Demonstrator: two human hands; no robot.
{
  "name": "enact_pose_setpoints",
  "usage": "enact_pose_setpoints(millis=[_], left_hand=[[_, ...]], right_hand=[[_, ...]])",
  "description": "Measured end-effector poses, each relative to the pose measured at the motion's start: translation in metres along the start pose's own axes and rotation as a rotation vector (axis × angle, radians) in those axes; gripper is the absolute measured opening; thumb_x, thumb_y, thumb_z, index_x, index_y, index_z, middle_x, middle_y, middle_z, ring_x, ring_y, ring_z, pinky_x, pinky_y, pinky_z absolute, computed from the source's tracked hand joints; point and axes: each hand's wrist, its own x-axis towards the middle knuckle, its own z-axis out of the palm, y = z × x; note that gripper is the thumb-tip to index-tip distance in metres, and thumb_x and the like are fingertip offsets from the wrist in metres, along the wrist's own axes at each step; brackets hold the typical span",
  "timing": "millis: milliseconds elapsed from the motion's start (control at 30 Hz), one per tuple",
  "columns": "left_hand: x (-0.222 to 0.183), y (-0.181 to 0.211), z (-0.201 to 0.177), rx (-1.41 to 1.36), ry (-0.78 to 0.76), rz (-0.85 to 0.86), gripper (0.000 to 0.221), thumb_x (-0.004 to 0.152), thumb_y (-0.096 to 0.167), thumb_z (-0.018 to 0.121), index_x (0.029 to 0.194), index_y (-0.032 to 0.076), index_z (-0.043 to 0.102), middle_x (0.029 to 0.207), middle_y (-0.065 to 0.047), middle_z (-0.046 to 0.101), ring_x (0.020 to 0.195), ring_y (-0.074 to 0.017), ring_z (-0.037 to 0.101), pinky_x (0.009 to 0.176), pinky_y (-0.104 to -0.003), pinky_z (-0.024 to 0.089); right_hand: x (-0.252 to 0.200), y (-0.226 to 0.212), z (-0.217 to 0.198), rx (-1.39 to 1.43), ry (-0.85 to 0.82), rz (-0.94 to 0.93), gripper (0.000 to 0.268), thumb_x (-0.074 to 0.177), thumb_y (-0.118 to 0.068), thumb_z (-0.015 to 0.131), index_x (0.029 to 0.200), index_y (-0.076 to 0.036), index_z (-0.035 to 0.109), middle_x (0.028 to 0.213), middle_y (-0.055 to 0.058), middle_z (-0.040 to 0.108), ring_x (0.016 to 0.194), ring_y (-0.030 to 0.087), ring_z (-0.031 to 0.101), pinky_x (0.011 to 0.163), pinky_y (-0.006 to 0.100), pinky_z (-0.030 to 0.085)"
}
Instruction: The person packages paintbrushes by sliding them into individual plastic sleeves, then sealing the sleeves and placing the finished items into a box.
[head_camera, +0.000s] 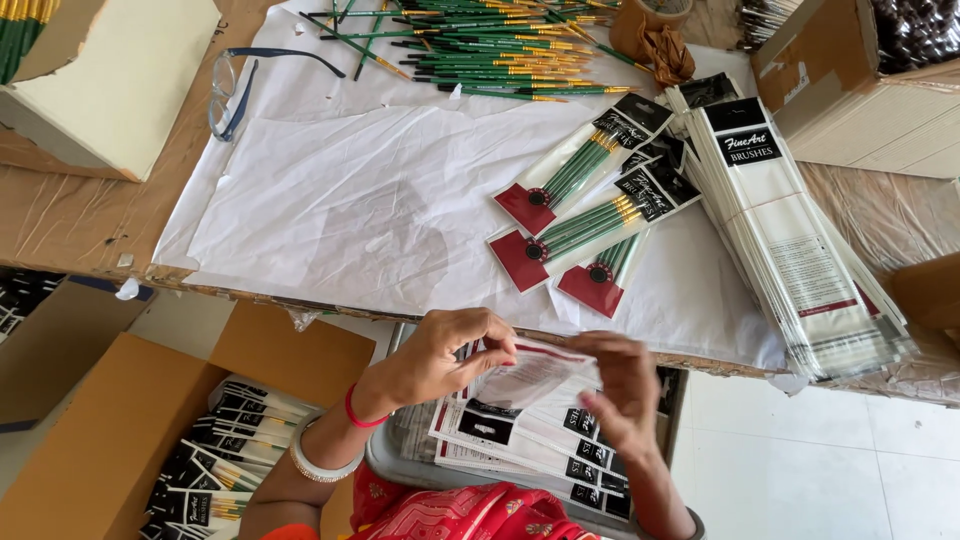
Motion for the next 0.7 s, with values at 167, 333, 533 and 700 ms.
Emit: enact_pose_setpoints(millis=[167, 333, 533, 700], left_hand=[[-0.013, 0.022, -0.01, -0.217, 0.021, 0.046, 0.011, 0.096, -0.004, 0.07, 0.098, 0.006, 0.066, 0.107, -0.008, 0.078, 0.099, -0.0181, 0.078, 0.083, -0.029, 0.062], [-0.026, 0.024, -0.02, -0.325, 0.164, 0.068, 0.011, 0.098, -0.007, 0.065, 0.102, 0.004, 0.066, 0.109, -0.01, 0.076, 0.106, -0.0211, 0.075, 0.094, -0.032, 0.062], [-0.029, 0.017, -0.019, -0.19, 0.193, -0.01, 0.012, 0.096, -0.005, 0.062, 0.104, 0.002, 0.067, 0.109, -0.01, 0.076, 0.105, -0.0194, 0.075, 0.094, -0.032, 0.06], [-0.03, -0.011, -0.015, -0.128, 0.259, -0.113, 0.011, 0.097, -0.004, 0.062, 0.105, 0.001, 0.068, 0.108, -0.01, 0.077, 0.101, -0.0167, 0.075, 0.09, -0.03, 0.06]], right_hand=[[-0.05, 0.001, -0.018, -0.544, -0.424, 0.223, 0.019, 0.088, -0.006, 0.08, 0.105, 0.002, 0.08, 0.099, 0.017, 0.085, 0.083, 0.024, 0.081, 0.073, 0.032, 0.065], [0.025, -0.13, -0.033, -0.624, -0.355, -0.228, 0.028, 0.094, -0.019, 0.07, 0.115, -0.001, 0.065, 0.117, 0.017, 0.069, 0.111, 0.029, 0.07, 0.098, 0.044, 0.059], [0.066, -0.087, -0.007, -1.327, -0.357, -0.354, 0.015, 0.093, -0.003, 0.067, 0.105, -0.002, 0.076, 0.117, 0.015, 0.074, 0.113, 0.031, 0.071, 0.101, 0.045, 0.057], [0.014, -0.026, -0.017, -0.866, -0.812, 0.393, 0.018, 0.085, -0.015, 0.073, 0.098, -0.004, 0.078, 0.099, 0.011, 0.08, 0.086, 0.028, 0.078, 0.074, 0.039, 0.062]])
